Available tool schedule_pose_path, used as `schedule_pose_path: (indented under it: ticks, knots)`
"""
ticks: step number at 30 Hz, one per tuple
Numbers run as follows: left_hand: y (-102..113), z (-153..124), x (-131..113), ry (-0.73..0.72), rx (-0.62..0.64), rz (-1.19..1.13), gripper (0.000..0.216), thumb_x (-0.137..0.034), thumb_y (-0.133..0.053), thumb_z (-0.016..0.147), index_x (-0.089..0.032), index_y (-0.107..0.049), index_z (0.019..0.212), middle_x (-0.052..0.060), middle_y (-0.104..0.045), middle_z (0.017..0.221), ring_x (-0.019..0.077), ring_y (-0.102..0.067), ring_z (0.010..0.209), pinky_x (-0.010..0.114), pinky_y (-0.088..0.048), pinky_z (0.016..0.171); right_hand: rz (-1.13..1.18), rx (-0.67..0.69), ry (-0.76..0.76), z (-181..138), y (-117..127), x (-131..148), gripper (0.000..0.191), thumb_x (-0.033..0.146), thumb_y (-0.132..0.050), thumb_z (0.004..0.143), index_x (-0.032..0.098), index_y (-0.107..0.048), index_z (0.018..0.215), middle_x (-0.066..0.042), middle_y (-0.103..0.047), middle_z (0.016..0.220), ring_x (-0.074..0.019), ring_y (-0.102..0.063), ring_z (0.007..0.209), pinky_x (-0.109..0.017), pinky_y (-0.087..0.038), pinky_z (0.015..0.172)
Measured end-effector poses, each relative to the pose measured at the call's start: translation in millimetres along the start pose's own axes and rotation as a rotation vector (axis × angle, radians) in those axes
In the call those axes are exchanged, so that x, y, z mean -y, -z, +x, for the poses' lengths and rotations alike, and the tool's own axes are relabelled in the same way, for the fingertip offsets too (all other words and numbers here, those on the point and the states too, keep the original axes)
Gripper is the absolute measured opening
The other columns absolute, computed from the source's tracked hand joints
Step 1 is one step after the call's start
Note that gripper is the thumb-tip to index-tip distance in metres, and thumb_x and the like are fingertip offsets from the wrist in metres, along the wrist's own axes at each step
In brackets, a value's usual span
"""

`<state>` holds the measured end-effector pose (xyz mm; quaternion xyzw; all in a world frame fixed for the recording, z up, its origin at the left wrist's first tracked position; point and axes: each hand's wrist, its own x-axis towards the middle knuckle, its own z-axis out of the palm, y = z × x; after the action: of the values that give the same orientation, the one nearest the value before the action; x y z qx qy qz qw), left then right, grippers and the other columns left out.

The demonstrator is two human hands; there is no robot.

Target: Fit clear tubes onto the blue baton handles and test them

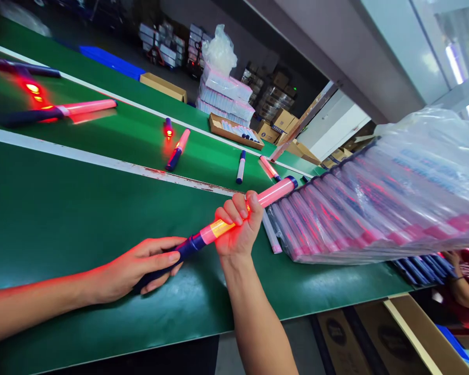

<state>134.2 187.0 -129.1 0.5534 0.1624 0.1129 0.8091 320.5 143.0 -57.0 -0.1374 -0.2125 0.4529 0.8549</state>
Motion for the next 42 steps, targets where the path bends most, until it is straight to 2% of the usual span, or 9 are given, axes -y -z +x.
schedule_pose_path:
  ticks: [7,13,18,23,26,29,33,37,42]
  knots:
    - [1,-1,-9,0.103,0.142,-0.276,0.03,-0.043,-0.065,0.093,-0.018,-0.066,0.109,0.001,-0.059,0.077,0.0035,-0.04,0.04,0.019,-0.025,0.036,-0.004,0.046,-0.022,-4,-6,1,0.024,0.019,-0.067,0.084,0.022,-0.044,0.077,0.014,-0.027,0.053,-0.0009,-0.023,0.037,-0.009,-0.03,0.039]
    - [2,3,0,0.104,0.2,-0.305,0.03,-0.043,-0.063,0.093,-0.017,-0.063,0.108,0.001,-0.061,0.08,0.0036,-0.039,0.04,0.019,-0.025,0.035,-0.01,0.091,-0.016,-8,-5,-2,0.021,0.021,-0.067,0.087,0.021,-0.047,0.08,0.014,-0.028,0.053,-0.0003,-0.024,0.037,-0.009,-0.03,0.039]
    - [3,0,1,-0.088,0.06,0.125,0.047,-0.054,-0.059,0.095,-0.019,-0.057,0.126,0.003,-0.065,0.092,0.0087,-0.054,0.061,0.022,-0.042,0.057,-0.252,0.072,0.153,-9,-27,4,0.025,0.04,-0.072,0.089,0.022,-0.057,0.094,0.011,-0.045,0.061,-0.001,-0.038,0.041,-0.013,-0.04,0.044]
    - [4,8,-44,-0.378,0.013,0.446,0.049,-0.053,-0.054,0.099,-0.022,-0.052,0.137,0.005,-0.066,0.1,0.0196,-0.06,0.093,0.034,-0.048,0.087,-0.528,0.364,0.295,0,-64,-4,0.022,0.045,-0.061,0.096,0.025,-0.058,0.105,0.007,-0.056,0.069,-0.0049,-0.049,0.045,-0.018,-0.042,0.043]
    - [-4,24,-63,-0.607,-0.04,0.477,0.04,-0.048,-0.046,0.103,-0.02,-0.055,0.131,0.008,-0.065,0.114,0.0226,-0.059,0.105,0.038,-0.047,0.096,-0.67,0.454,0.274,7,-64,-22,0.014,0.037,-0.059,0.099,0.026,-0.056,0.107,0.007,-0.056,0.069,-0.0052,-0.051,0.046,-0.018,-0.042,0.044]
    - [-10,39,-63,-0.728,-0.108,0.538,0.038,-0.041,-0.039,0.107,-0.021,-0.051,0.138,0.01,-0.06,0.133,0.0246,-0.056,0.119,0.04,-0.044,0.104,-0.734,0.408,0.276,14,-53,-34,0.012,0.035,-0.057,0.1,0.025,-0.054,0.107,0.008,-0.053,0.069,-0.0046,-0.049,0.047,-0.018,-0.042,0.046]
    - [-10,55,-53,-0.783,-0.185,0.612,0.038,-0.038,-0.033,0.108,-0.021,-0.049,0.137,0.012,-0.061,0.128,0.0251,-0.059,0.112,0.04,-0.047,0.098,-0.743,0.327,0.285,23,-42,-36,0.014,0.037,-0.057,0.1,0.025,-0.052,0.104,0.008,-0.052,0.069,-0.004,-0.046,0.047,-0.017,-0.04,0.045]
    - [-9,63,-43,-0.794,-0.228,0.657,0.033,-0.041,-0.032,0.107,-0.02,-0.055,0.118,0.01,-0.064,0.111,0.023,-0.06,0.097,0.037,-0.049,0.087,-0.727,0.272,0.277,23,-39,-33,0.014,0.038,-0.057,0.099,0.025,-0.051,0.099,0.009,-0.049,0.065,-0.0033,-0.042,0.043,-0.017,-0.039,0.043]
    - [-8,75,-36,-0.62,-0.292,0.536,0.039,-0.052,-0.033,0.105,-0.02,-0.053,0.116,0.007,-0.065,0.097,0.0201,-0.061,0.084,0.033,-0.051,0.078,-0.767,0.236,0.174,44,-21,-38,0.021,0.046,-0.057,0.097,0.027,-0.05,0.104,0.01,-0.051,0.066,-0.0044,-0.042,0.043,-0.021,-0.047,0.052]
